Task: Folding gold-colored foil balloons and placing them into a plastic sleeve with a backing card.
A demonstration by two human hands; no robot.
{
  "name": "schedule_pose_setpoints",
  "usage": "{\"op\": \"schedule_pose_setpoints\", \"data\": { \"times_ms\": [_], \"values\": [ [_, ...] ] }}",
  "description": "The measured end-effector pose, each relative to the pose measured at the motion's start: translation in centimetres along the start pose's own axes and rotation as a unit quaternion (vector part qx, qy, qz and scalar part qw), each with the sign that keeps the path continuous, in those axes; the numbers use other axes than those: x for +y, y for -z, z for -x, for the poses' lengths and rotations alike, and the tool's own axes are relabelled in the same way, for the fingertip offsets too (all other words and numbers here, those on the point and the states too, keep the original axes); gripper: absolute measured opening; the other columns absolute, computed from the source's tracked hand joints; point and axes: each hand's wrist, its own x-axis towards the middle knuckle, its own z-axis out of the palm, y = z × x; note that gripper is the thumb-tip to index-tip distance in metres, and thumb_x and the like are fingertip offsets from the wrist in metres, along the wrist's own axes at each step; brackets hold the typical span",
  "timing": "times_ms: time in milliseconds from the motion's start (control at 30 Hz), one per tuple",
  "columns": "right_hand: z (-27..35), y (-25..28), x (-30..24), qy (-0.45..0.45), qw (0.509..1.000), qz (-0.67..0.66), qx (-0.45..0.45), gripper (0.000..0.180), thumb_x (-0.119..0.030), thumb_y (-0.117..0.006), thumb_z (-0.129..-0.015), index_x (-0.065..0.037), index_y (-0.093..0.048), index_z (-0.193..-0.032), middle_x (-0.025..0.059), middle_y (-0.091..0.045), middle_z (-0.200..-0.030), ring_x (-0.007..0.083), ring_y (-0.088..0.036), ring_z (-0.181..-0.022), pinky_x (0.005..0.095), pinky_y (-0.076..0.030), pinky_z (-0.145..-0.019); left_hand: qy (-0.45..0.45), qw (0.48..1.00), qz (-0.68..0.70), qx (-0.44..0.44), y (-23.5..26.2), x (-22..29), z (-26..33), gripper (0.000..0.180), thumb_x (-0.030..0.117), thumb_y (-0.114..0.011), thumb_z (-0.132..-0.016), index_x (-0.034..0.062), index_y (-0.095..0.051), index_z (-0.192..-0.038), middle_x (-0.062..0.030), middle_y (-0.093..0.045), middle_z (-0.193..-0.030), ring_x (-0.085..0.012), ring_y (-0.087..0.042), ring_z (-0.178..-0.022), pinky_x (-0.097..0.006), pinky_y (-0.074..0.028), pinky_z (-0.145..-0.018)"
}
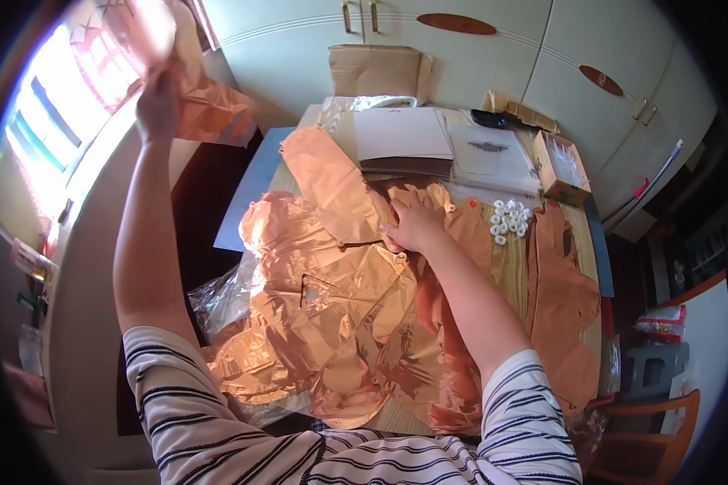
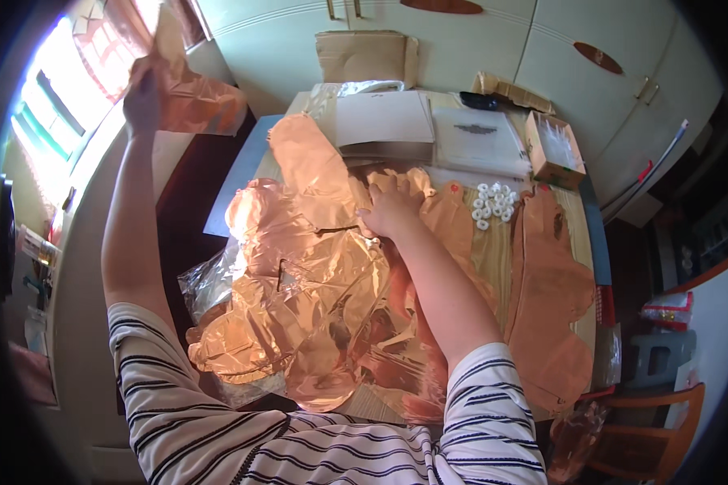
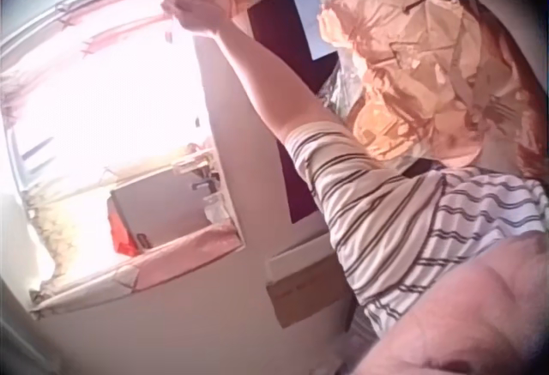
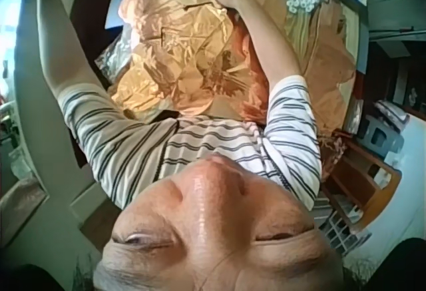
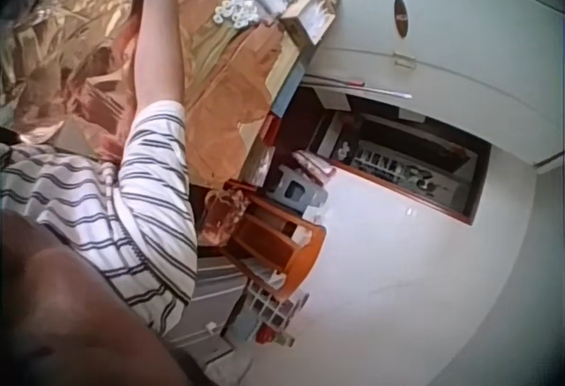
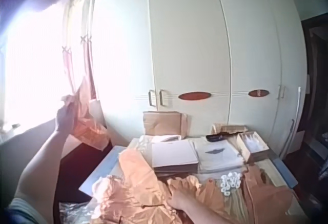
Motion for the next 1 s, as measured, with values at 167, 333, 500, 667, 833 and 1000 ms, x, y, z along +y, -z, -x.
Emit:
{"op": "schedule_pose_setpoints", "data": {
  "times_ms": [167,333,500,667,833,1000],
  "values": [
    [-1.7,-1.1,2.0,0.055,0.979,-0.129,0.147,0.080,-0.054,-0.064,-0.090,-0.009,-0.040,-0.152,0.0232,-0.040,-0.153,0.0450,-0.039,-0.140,0.0594,-0.036,-0.110,-0.112,0.967,-0.021,-0.230,0.3,5.6,2.4,0.027,0.027,-0.059,-0.100,0.0153,-0.067,-0.123,-0.0123,-0.074,-0.107,-0.0308,-0.073,-0.086,-0.041,-0.058,-0.078],
    [5.6,9.8,-0.5,0.252,0.788,-0.111,0.550,0.086,-0.040,-0.081,-0.080,-0.003,-0.042,-0.148,0.0269,-0.048,-0.142,0.0448,-0.048,-0.130,0.0525,-0.036,-0.111,-0.147,0.920,0.117,-0.344,3.7,14.9,8.5,0.021,0.024,-0.064,-0.096,0.0095,-0.070,-0.110,-0.0167,-0.072,-0.085,-0.0348,-0.070,-0.076,-0.043,-0.056,-0.071],
    [10.5,16.0,-3.4,0.381,0.808,0.035,0.447,0.056,-0.029,-0.083,-0.078,-0.007,-0.064,-0.126,0.0144,-0.067,-0.123,0.0334,-0.062,-0.118,0.0478,-0.040,-0.106,-0.313,0.870,0.182,-0.334,5.6,21.1,16.5,0.009,0.015,-0.066,-0.090,0.0093,-0.068,-0.096,-0.0123,-0.068,-0.074,-0.0341,-0.067,-0.070,-0.044,-0.053,-0.063],
    [11.0,13.9,2.0,0.243,0.928,-0.164,0.230,0.021,-0.014,-0.070,-0.088,-0.003,-0.074,-0.105,0.0133,-0.071,-0.079,0.0172,-0.068,-0.071,0.0364,-0.053,-0.068,-0.313,0.916,0.192,-0.165,8.5,25.5,23.1,0.020,0.011,-0.070,-0.078,0.0083,-0.067,-0.098,-0.0081,-0.068,-0.105,-0.0295,-0.066,-0.094,-0.044,-0.050,-0.086],
    [14.4,18.3,9.5,0.092,0.912,-0.229,0.328,0.021,-0.023,-0.072,-0.088,-0.003,-0.075,-0.095,0.0149,-0.075,-0.083,0.0220,-0.070,-0.073,0.0356,-0.054,-0.071,-0.415,0.749,0.286,-0.429,13.6,25.1,34.2,0.042,0.027,-0.071,-0.085,0.0042,-0.065,-0.119,-0.0184,-0.058,-0.129,-0.0356,-0.049,-0.132,-0.053,-0.038,-0.112],
    [24.3,22.3,6.3,0.170,0.879,-0.001,0.446,0.017,-0.019,-0.070,-0.094,-0.003,-0.073,-0.101,0.0111,-0.070,-0.077,0.0228,-0.065,-0.067,0.0344,-0.051,-0.064,-0.342,0.768,0.209,-0.499,15.5,24.7,41.2,0.066,0.045,-0.070,-0.085,0.0030,-0.057,-0.134,-0.0190,-0.054,-0.137,-0.0362,-0.045,-0.136,-0.053,-0.032,-0.116]
  ]
}}
